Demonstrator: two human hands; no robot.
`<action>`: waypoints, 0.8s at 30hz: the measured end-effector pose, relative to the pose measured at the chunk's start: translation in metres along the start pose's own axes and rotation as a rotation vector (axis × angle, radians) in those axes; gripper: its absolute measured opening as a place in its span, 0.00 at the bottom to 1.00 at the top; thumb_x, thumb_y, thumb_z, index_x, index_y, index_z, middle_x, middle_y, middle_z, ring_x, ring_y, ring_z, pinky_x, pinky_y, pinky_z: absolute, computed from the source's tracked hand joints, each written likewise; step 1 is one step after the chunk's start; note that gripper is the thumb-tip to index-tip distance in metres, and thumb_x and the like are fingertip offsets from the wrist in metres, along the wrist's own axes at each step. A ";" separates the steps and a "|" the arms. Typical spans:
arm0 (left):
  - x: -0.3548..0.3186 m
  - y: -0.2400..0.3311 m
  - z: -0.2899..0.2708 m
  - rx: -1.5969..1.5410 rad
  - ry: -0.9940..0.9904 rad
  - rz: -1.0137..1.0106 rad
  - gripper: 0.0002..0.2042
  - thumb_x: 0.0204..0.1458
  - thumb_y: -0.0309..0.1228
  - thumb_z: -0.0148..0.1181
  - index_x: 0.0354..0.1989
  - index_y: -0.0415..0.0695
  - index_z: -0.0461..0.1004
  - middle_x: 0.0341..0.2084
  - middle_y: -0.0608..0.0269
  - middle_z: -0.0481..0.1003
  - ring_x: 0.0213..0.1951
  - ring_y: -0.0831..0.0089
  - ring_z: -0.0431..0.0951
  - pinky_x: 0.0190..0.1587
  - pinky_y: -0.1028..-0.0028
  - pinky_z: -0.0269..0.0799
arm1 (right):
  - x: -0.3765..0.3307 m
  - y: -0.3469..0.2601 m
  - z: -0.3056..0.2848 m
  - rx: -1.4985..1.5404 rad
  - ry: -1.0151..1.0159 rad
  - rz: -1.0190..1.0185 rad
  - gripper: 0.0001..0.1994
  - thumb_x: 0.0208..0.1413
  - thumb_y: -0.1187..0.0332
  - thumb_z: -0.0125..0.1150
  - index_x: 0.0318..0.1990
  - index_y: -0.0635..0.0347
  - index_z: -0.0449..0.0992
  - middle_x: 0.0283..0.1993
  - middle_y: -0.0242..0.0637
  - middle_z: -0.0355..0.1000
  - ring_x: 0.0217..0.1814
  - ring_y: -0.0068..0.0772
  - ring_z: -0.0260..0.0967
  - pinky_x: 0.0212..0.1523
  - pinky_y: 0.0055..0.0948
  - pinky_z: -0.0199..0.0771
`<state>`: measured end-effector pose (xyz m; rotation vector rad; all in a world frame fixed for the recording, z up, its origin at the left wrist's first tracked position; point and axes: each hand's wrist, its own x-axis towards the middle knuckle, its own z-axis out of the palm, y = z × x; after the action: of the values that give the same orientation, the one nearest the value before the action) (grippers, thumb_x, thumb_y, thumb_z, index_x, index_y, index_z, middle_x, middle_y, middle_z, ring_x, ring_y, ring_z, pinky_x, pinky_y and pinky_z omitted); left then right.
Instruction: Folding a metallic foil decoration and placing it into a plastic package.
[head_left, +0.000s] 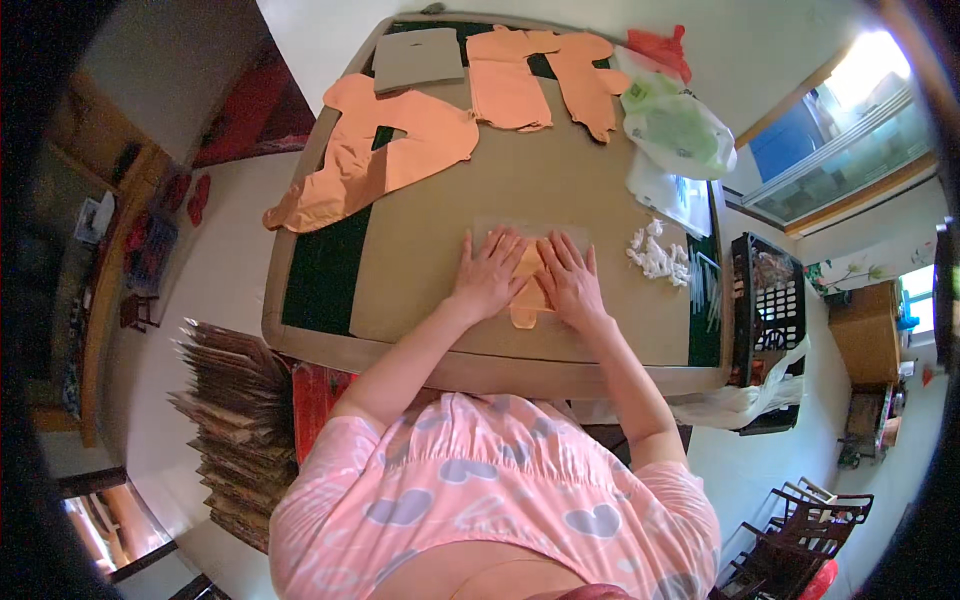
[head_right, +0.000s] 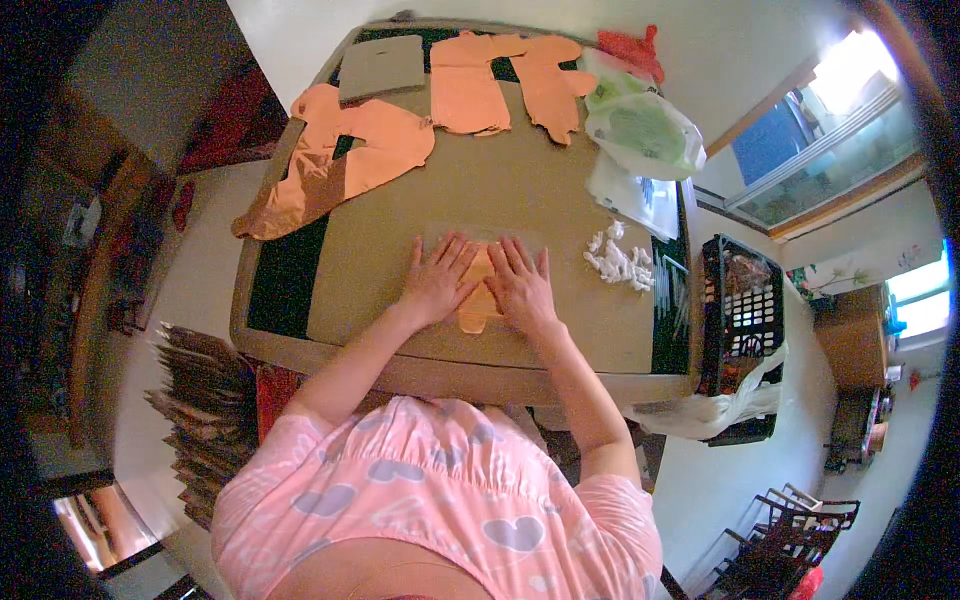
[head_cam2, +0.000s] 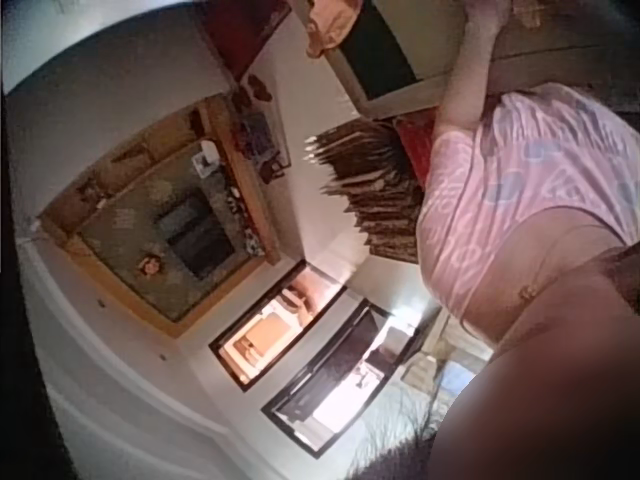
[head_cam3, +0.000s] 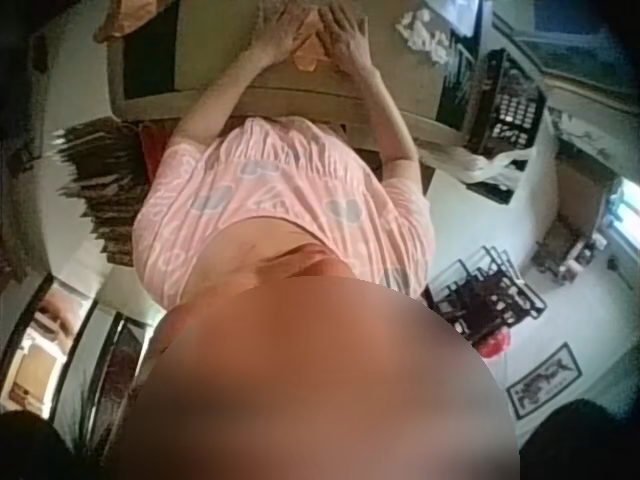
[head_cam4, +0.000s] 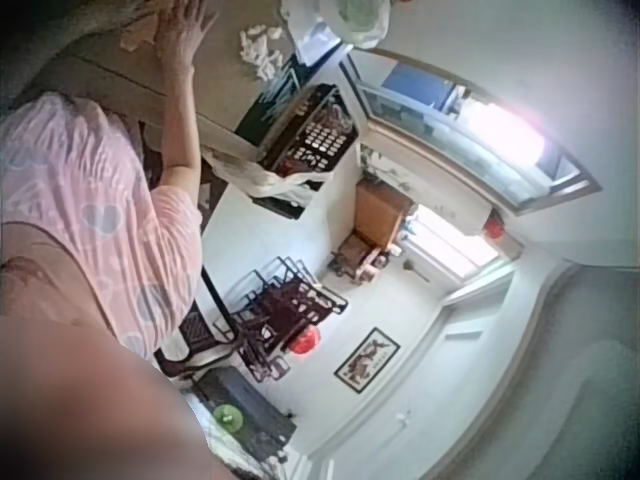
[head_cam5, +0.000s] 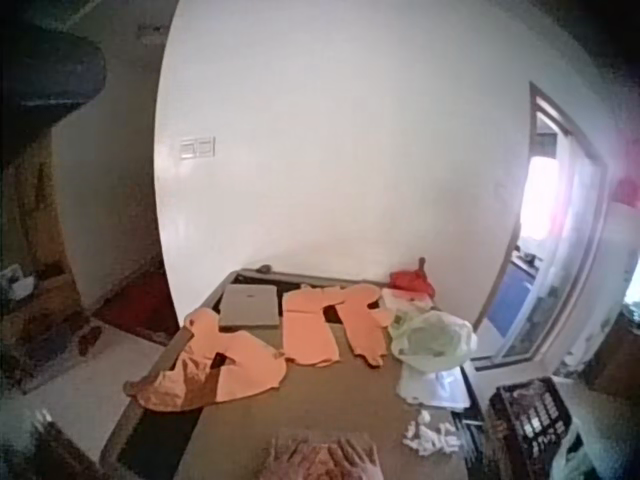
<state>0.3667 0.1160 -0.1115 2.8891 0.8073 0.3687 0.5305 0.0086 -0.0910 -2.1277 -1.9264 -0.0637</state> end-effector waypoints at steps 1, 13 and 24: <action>0.000 0.000 0.001 0.000 -0.003 0.001 0.31 0.58 0.50 0.47 0.67 0.49 0.56 0.67 0.59 0.53 0.69 0.62 0.49 0.65 0.38 0.38 | 0.000 -0.001 -0.001 0.002 -0.001 0.003 0.26 0.62 0.57 0.48 0.66 0.52 0.58 0.70 0.40 0.53 0.73 0.42 0.46 0.68 0.61 0.42; 0.006 0.002 -0.009 0.015 -0.106 -0.048 0.32 0.59 0.54 0.41 0.69 0.51 0.51 0.69 0.61 0.48 0.71 0.64 0.45 0.65 0.38 0.38 | 0.000 0.000 0.004 -0.020 -0.005 0.015 0.26 0.63 0.54 0.44 0.66 0.50 0.58 0.71 0.38 0.52 0.74 0.39 0.44 0.68 0.61 0.39; 0.004 -0.011 0.007 -0.106 -0.076 0.269 0.26 0.61 0.44 0.43 0.66 0.46 0.57 0.66 0.58 0.56 0.68 0.64 0.52 0.68 0.55 0.45 | 0.001 0.001 0.001 -0.037 -0.048 0.031 0.26 0.63 0.54 0.43 0.67 0.49 0.57 0.72 0.38 0.50 0.75 0.39 0.42 0.69 0.59 0.40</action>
<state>0.3661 0.1271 -0.1198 2.8942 0.3748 0.3142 0.5316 0.0101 -0.0921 -2.2011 -1.9326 -0.0428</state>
